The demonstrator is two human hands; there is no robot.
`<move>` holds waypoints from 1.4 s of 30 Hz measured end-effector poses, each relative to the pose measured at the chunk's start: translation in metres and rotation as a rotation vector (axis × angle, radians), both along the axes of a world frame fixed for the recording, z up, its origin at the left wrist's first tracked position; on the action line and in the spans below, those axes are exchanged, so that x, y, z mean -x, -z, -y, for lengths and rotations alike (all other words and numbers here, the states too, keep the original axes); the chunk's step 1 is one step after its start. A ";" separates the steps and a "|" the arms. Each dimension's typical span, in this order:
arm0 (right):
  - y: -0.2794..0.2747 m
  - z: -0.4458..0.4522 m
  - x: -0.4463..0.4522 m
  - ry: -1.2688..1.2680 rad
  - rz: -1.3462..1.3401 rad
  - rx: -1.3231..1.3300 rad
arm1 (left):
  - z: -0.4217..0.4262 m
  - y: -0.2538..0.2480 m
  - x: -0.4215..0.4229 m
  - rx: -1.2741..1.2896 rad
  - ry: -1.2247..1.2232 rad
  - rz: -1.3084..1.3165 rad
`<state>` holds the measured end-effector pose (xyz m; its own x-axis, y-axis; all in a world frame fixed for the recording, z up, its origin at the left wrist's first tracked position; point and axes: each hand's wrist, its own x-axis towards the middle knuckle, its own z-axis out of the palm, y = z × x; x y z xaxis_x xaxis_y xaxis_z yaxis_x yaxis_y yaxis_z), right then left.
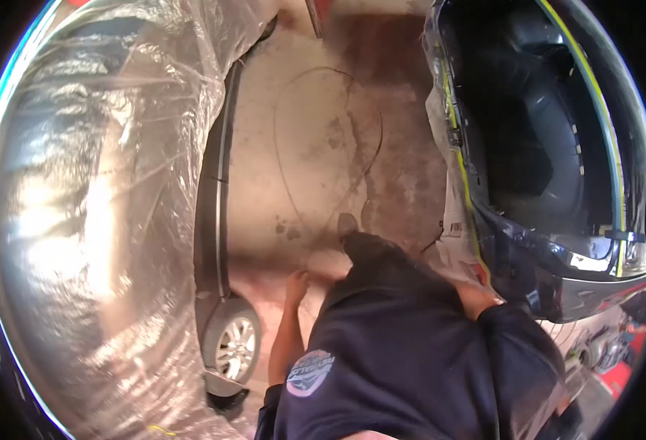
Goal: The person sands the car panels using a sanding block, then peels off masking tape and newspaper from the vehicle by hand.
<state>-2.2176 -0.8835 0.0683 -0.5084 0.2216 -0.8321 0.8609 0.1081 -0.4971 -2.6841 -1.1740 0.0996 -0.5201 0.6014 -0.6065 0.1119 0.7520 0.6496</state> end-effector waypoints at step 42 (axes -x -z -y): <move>-0.083 -0.789 0.453 1.022 0.034 0.112 | -1.054 0.018 0.509 0.233 0.495 0.356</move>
